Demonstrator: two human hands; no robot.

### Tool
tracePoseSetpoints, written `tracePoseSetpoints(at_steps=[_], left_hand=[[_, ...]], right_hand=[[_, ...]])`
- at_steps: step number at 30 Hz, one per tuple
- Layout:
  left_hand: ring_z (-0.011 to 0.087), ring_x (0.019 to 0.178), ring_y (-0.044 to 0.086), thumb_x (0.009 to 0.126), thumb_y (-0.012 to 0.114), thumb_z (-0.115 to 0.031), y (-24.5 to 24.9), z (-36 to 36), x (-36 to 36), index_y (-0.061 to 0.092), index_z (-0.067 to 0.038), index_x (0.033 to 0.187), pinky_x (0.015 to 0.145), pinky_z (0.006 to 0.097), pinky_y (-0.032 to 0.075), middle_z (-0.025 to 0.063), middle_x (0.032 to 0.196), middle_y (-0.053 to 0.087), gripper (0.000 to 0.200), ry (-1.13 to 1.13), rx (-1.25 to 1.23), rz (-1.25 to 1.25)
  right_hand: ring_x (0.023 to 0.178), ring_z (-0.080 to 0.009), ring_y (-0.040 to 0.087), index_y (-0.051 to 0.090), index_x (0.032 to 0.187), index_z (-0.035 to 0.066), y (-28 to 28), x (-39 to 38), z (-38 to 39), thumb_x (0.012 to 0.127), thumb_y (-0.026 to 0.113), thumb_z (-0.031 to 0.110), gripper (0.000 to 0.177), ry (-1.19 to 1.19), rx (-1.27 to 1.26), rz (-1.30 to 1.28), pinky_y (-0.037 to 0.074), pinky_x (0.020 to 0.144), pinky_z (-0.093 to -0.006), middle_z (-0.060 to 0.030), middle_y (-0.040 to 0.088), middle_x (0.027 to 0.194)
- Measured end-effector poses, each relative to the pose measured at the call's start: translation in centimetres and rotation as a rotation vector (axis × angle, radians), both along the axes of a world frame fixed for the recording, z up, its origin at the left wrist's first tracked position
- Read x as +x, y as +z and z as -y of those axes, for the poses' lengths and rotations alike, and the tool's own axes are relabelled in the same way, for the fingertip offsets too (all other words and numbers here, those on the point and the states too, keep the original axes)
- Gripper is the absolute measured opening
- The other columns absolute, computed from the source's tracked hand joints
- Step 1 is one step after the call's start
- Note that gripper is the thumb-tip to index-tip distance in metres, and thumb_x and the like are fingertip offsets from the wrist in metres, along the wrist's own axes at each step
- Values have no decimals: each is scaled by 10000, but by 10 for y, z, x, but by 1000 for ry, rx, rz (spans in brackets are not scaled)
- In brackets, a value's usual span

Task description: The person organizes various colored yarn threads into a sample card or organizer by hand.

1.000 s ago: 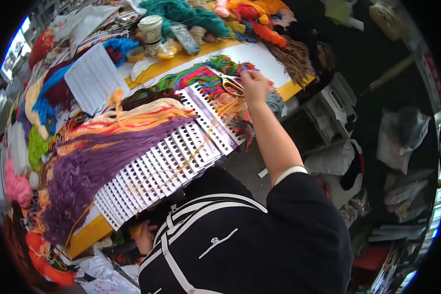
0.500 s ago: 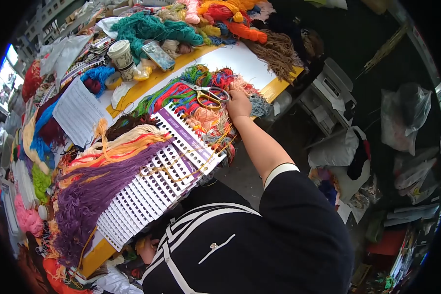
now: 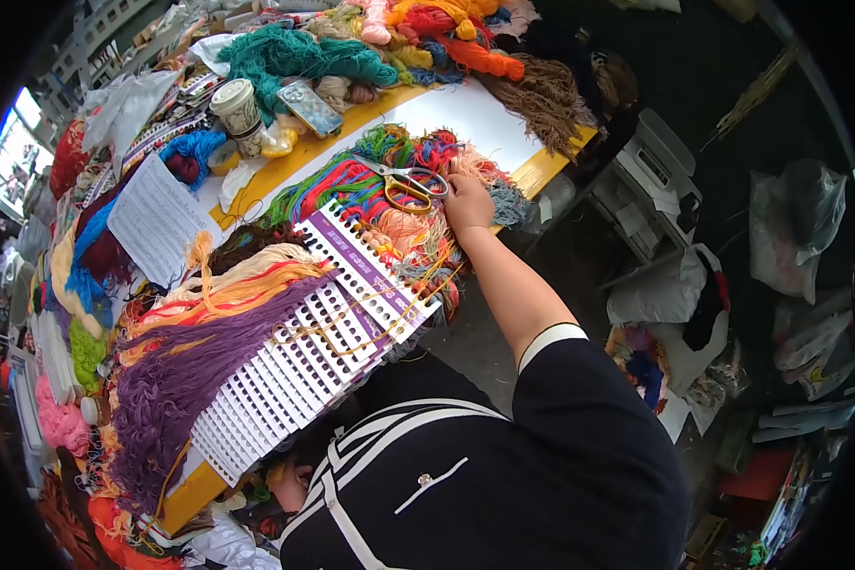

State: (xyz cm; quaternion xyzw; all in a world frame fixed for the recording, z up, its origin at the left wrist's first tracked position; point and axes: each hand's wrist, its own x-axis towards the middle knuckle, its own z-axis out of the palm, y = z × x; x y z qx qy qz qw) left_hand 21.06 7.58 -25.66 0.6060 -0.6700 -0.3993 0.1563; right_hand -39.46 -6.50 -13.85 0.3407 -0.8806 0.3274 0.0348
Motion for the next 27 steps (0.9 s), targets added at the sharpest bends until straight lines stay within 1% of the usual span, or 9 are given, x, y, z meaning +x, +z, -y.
tracePoseSetpoints(at_steps=[7,15,19,21,22,23,24,25,27], left_hand=[[125,657,625,848,413,9,7,-2,-5,573,-1,1081,378,190,326,95,902,589,282,-45,-44,52],[68,401,413,889,408,-113,15,-2,-15,597,-31,1047,362,184,274,118,712,628,260,84,-12,-73],[68,412,415,899,397,-124,20,-2,-24,592,-45,1066,363,190,278,111,723,629,269,221,92,-147],[65,422,416,907,397,-148,15,-4,-22,584,-56,1089,367,198,293,102,722,631,277,127,-37,-83],[63,432,416,915,391,-172,37,-3,-29,577,-66,1108,372,203,308,98,725,633,288,-17,-107,4],[60,420,404,915,395,-195,30,-3,-28,587,-69,1095,371,203,317,96,721,635,292,169,135,-106],[64,404,398,902,428,-223,42,-6,-41,605,-70,1059,363,207,308,101,706,637,281,233,32,-129],[71,385,390,883,471,-252,29,-9,-34,622,-76,1020,354,212,296,108,690,639,270,151,-153,-84],[78,348,368,856,536,-230,34,-8,-43,615,-62,958,335,213,266,120,651,629,212,482,186,-332]], right_hand=[[830,-290,603,671,942,173,1,0,1,839,547,326,222,-11,20,22,472,675,-395,-78,633,917],[836,-283,607,675,948,172,0,0,1,838,549,329,229,-15,-11,1,475,681,-390,-76,639,919],[836,-278,610,677,939,170,-1,-1,1,826,555,315,221,-16,-29,-3,478,688,-391,-70,640,926],[897,-280,603,678,934,143,2,-2,0,811,564,281,218,-4,-23,-23,474,743,-385,-84,636,965],[970,-295,580,669,945,105,-12,-8,1,804,557,222,215,63,-209,-115,454,821,-378,-115,621,1035],[1050,-296,545,653,967,76,-25,-16,7,808,537,163,215,107,-324,-212,427,883,-366,-140,580,1134],[1077,-286,532,641,1001,71,-23,-16,5,807,525,124,233,153,-304,-261,418,901,-359,-134,540,1215],[1131,-276,503,622,1050,63,-26,-23,4,814,528,129,263,152,-170,-41,401,926,-345,-118,499,1283],[1113,-300,508,593,1106,72,-10,-13,1,819,546,161,304,163,-168,-49,402,915,-351,-121,501,1282]])
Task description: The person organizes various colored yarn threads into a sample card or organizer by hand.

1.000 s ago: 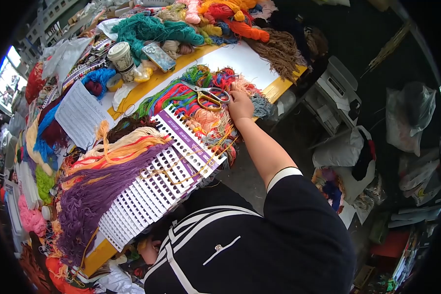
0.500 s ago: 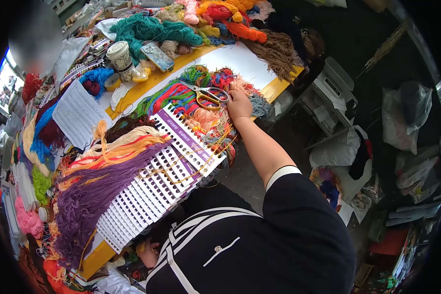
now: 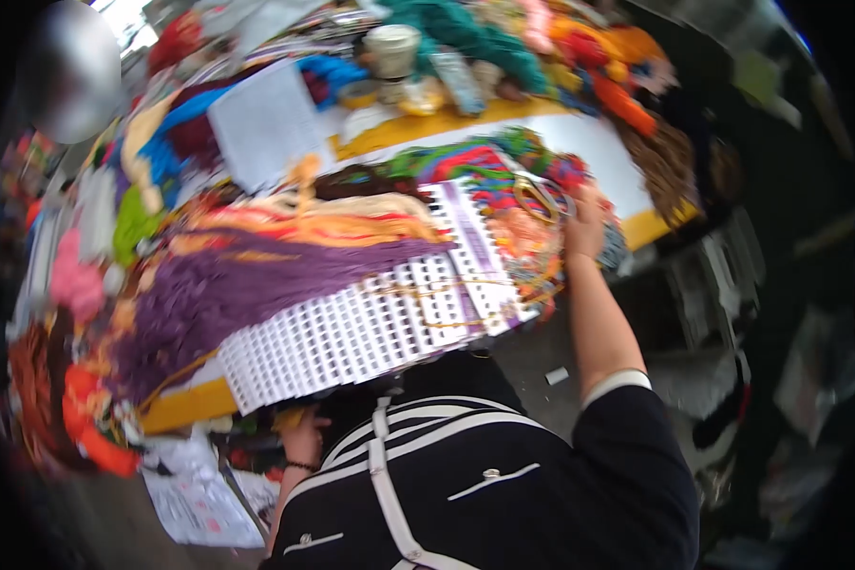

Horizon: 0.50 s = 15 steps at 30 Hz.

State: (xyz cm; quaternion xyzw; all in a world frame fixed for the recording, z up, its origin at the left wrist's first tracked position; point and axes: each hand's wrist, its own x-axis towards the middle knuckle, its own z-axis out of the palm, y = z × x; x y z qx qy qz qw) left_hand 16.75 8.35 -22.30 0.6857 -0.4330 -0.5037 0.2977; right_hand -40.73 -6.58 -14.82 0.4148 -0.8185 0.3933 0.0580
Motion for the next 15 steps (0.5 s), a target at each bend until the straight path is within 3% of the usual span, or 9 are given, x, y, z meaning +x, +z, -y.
tracePoseSetpoints(at_steps=[1,2,4,8,10,12,15], left_hand=[[82,339,363,845,557,-216,-11,-3,0,611,-64,931,331,208,257,121,641,627,183,66,-74,3],[82,416,439,847,523,-224,15,5,-11,603,-64,1034,364,216,311,81,659,627,258,167,159,-116],[84,389,423,859,519,-300,34,7,-18,626,-63,992,346,220,294,90,653,630,292,170,234,-94],[90,387,423,855,515,-298,44,8,-21,660,-75,949,358,230,317,88,696,663,283,177,226,-110],[93,391,432,857,511,-305,47,9,-22,667,-68,929,369,231,333,83,699,665,293,176,205,-119],[93,394,436,857,522,-307,44,9,-21,666,-60,915,372,231,340,85,696,665,292,194,198,-126],[93,398,444,854,547,-304,35,9,-17,662,-44,889,378,229,350,88,690,663,287,186,216,-125]], right_hand=[[1109,-264,526,652,974,67,5,5,-1,842,526,194,223,-61,50,-74,415,919,-345,-77,551,1229],[1151,-275,495,647,968,41,-17,-17,3,832,541,167,214,30,10,-129,386,958,-338,-108,536,1244],[1188,-278,464,637,969,16,-15,-17,2,813,559,135,212,39,46,-6,356,992,-326,-126,520,1260],[1200,-276,455,624,1027,17,-25,-29,3,805,566,116,250,89,1,-193,340,1000,-314,-119,506,1285],[1171,-263,496,575,1154,54,-17,-26,1,826,600,161,346,107,21,-160,372,967,-314,-107,515,1285],[1232,-237,434,580,1141,21,-15,-24,2,810,565,112,343,108,34,-121,333,1000,-299,-109,477,1324],[1216,-224,453,521,1219,13,-19,-35,5,841,545,106,391,22,177,-32,348,981,-284,-98,466,1339]])
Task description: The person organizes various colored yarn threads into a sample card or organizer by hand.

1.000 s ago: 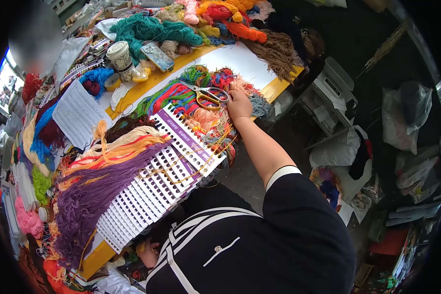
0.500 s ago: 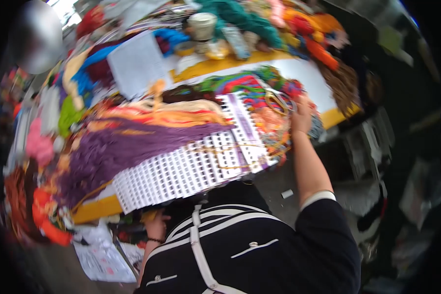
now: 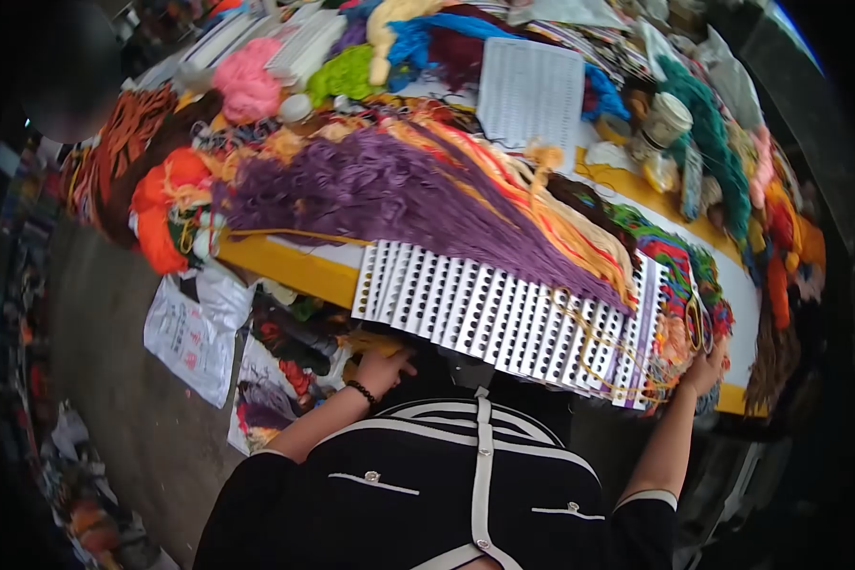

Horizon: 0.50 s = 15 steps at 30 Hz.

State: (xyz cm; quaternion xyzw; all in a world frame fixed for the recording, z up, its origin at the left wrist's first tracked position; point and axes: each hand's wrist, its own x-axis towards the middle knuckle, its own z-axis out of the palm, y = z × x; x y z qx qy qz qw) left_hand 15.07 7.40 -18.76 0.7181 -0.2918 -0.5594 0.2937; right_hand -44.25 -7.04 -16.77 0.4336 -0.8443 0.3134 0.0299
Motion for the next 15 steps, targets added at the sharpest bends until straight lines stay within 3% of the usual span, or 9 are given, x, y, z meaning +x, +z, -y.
tracePoseSetpoints(at_steps=[1,2,7,9,10,12,13,15], left_hand=[[93,400,447,852,561,-300,-4,0,1,658,-36,877,380,227,353,90,686,661,283,-30,22,-1],[126,418,502,849,562,-346,-9,-1,2,683,0,715,423,258,403,71,598,639,391,-17,9,13],[126,419,507,847,558,-347,-3,-1,1,672,8,702,426,265,408,70,611,647,400,17,-27,-24],[126,416,507,846,559,-332,-2,0,0,670,9,706,427,264,410,75,625,653,385,10,-61,-28],[120,412,502,843,563,-310,3,1,-1,667,7,704,421,261,409,73,628,654,362,5,-47,-10],[105,395,469,841,567,-279,7,2,-2,665,-4,817,393,240,386,79,650,660,293,47,-53,-56],[98,392,457,842,567,-271,7,1,-1,660,-8,861,383,232,375,81,658,662,279,64,-58,-81],[92,388,439,843,557,-269,7,1,0,655,-17,891,368,224,347,90,676,663,275,43,-45,-81]], right_hand=[[1211,-216,459,522,1218,11,3,8,-2,861,540,128,377,77,-119,-31,353,977,-282,-94,471,1336],[1213,-213,458,520,1224,19,-2,3,-2,869,539,140,376,90,-119,-46,356,972,-284,-94,470,1336],[1199,-220,472,521,1237,58,-3,-1,2,882,544,189,379,33,-32,-79,368,956,-296,-95,485,1322],[1058,-259,574,531,1243,182,-9,-7,0,819,586,214,429,-51,-75,-117,445,850,-348,-88,556,1237],[995,-269,603,530,1243,208,-17,-15,0,794,599,188,455,14,-172,-236,460,813,-361,-96,593,1177],[991,-275,603,540,1233,196,-1,1,-2,796,591,143,443,13,-126,-113,458,817,-352,-101,609,1147],[1149,-231,511,529,1217,61,16,18,-2,803,618,125,429,-19,-42,28,376,936,-296,-92,521,1284],[1205,-229,468,562,1178,54,11,15,-2,807,618,144,387,34,-104,-24,359,974,-299,-99,499,1306]])
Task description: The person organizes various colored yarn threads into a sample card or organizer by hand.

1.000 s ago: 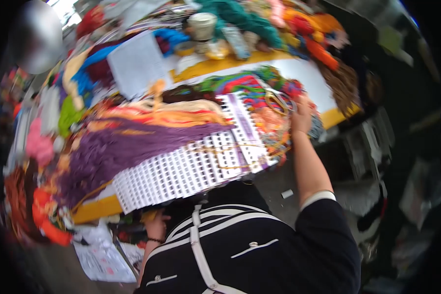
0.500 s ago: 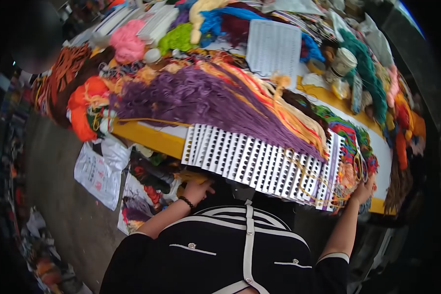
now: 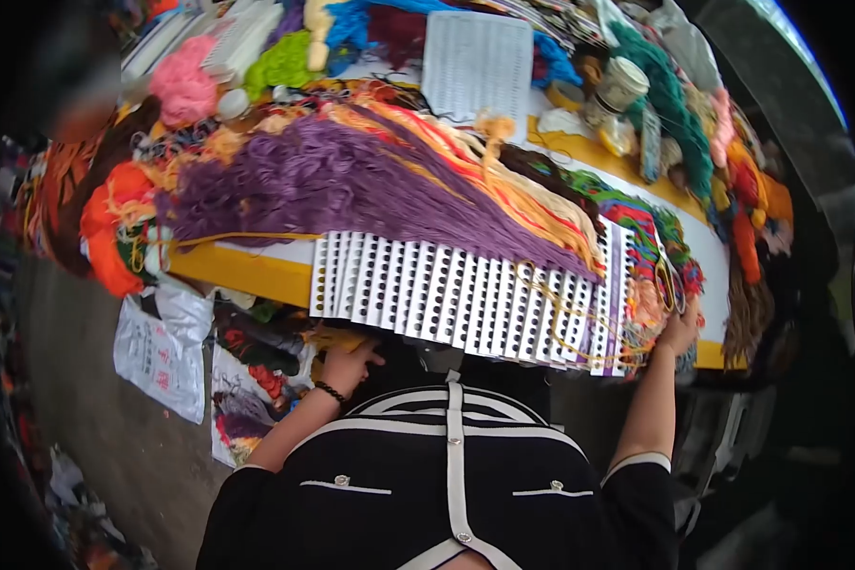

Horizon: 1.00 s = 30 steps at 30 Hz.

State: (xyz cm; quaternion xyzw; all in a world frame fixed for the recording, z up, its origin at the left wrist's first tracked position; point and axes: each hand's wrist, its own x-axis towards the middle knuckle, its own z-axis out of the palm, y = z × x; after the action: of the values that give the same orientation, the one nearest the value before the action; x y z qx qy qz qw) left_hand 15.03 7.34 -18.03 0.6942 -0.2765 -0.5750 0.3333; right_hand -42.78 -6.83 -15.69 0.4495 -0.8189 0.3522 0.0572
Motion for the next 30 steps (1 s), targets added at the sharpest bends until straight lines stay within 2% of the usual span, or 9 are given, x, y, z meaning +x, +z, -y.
tracePoseSetpoints(at_steps=[8,10,13,14,16,21,25,27,30], left_hand=[[78,401,422,845,533,-264,9,4,-1,656,-32,933,359,222,319,97,711,665,277,-29,36,27],[78,396,407,848,532,-270,2,4,1,646,-33,956,357,221,310,102,726,663,284,-17,41,3],[70,386,373,863,527,-268,9,0,2,620,-29,997,354,216,288,107,746,654,289,60,53,-90],[63,382,353,874,523,-259,15,-3,4,604,-23,1015,353,212,275,107,751,646,287,128,65,-153],[54,382,341,884,521,-247,23,-9,21,596,-23,1019,354,202,267,102,746,637,272,119,70,-309],[26,385,332,908,509,-219,46,-23,82,580,-28,1039,353,174,253,81,748,623,242,189,-89,-526],[39,505,420,925,483,-220,89,-7,110,567,-35,1094,461,168,331,85,936,630,264,290,-398,-485],[48,553,454,925,483,-220,103,14,117,565,-37,1106,498,176,355,90,989,628,270,313,-436,-379],[69,662,511,924,483,-223,118,46,110,558,-36,1131,562,200,386,85,1047,623,289,412,-401,-166]], right_hand=[[1218,-240,454,636,1044,48,2,4,0,789,606,136,271,-26,34,51,373,963,-317,-109,477,1322],[1082,-232,559,636,1040,49,-5,3,0,804,603,149,258,-8,-58,-105,430,873,-324,-111,576,1202],[693,-134,591,650,992,14,0,4,1,839,613,175,226,-18,-216,266,457,648,-266,-56,662,810],[693,-134,591,650,992,14,8,2,2,839,613,175,226,-13,-221,261,457,648,-266,-56,662,810],[720,-114,576,646,977,-22,48,16,2,842,621,158,226,-50,-264,664,449,648,-237,-44,649,824],[792,-96,584,635,1010,-52,122,76,18,850,620,113,231,151,-478,484,463,696,-233,-56,650,890],[887,-130,608,638,1027,-40,145,184,33,853,609,81,214,549,-266,592,469,803,-239,-96,657,976],[829,-78,585,664,973,-19,152,251,36,840,629,116,193,720,-44,368,448,735,-210,-74,672,897],[656,-54,519,657,927,-27,134,339,40,853,616,156,202,873,199,535,423,599,-220,-8,614,704]])
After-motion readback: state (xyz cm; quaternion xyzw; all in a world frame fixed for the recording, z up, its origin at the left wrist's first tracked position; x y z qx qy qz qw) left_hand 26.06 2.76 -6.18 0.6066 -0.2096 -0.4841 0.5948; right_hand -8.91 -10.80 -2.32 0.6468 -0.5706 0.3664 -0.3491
